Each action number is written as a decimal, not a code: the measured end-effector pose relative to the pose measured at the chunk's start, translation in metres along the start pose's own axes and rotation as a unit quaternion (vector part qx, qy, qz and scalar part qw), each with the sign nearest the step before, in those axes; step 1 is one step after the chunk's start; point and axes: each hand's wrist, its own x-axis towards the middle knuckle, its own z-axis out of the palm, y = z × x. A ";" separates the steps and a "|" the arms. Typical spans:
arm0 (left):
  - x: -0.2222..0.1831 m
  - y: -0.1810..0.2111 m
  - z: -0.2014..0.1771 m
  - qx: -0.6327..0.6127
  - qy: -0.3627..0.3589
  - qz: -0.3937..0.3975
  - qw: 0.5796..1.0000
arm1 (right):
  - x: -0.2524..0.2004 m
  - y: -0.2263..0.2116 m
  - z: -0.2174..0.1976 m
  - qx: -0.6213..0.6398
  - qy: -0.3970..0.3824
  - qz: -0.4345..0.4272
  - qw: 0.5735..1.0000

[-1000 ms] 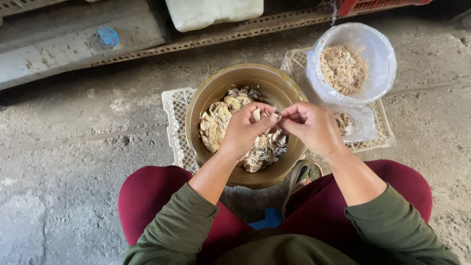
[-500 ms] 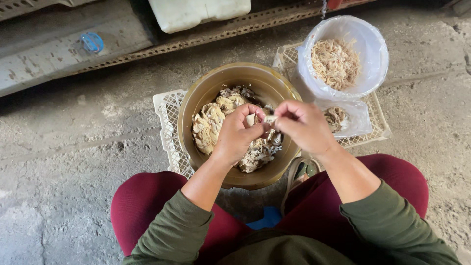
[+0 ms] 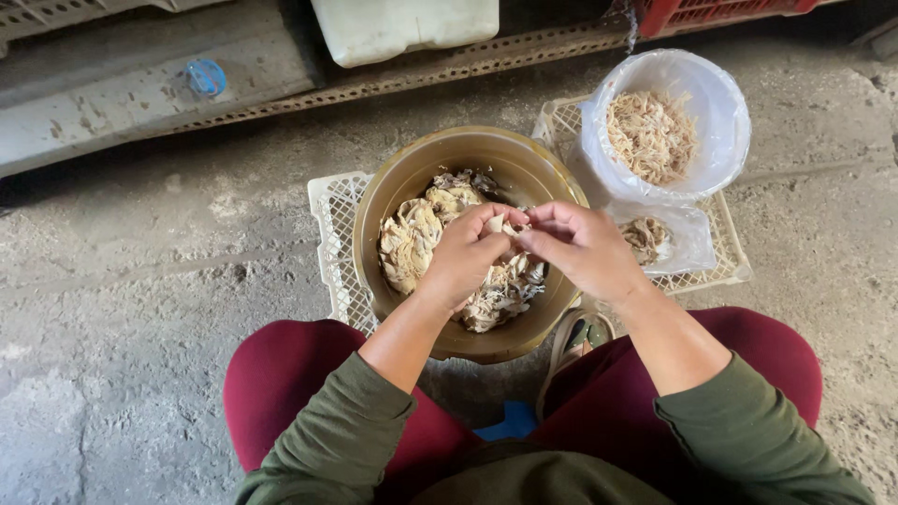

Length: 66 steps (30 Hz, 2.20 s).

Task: The person sits on the floor and uses both hands to pull apart cooked chicken pieces from a brown bowl, separating the meat into smaller shreds and placing them into a white bowl lined with a plastic bag.

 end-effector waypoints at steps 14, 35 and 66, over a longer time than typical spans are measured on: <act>-0.007 0.003 -0.004 -0.116 0.007 -0.016 0.993 | -0.010 -0.004 0.004 -0.052 0.050 -0.009 0.997; -0.029 -0.008 0.014 -0.122 -0.001 -0.032 0.992 | -0.029 -0.003 0.009 -0.150 0.114 0.024 0.982; -0.015 -0.011 0.009 -0.053 -0.022 -0.074 0.996 | -0.020 0.013 0.013 -0.128 0.073 -0.073 0.986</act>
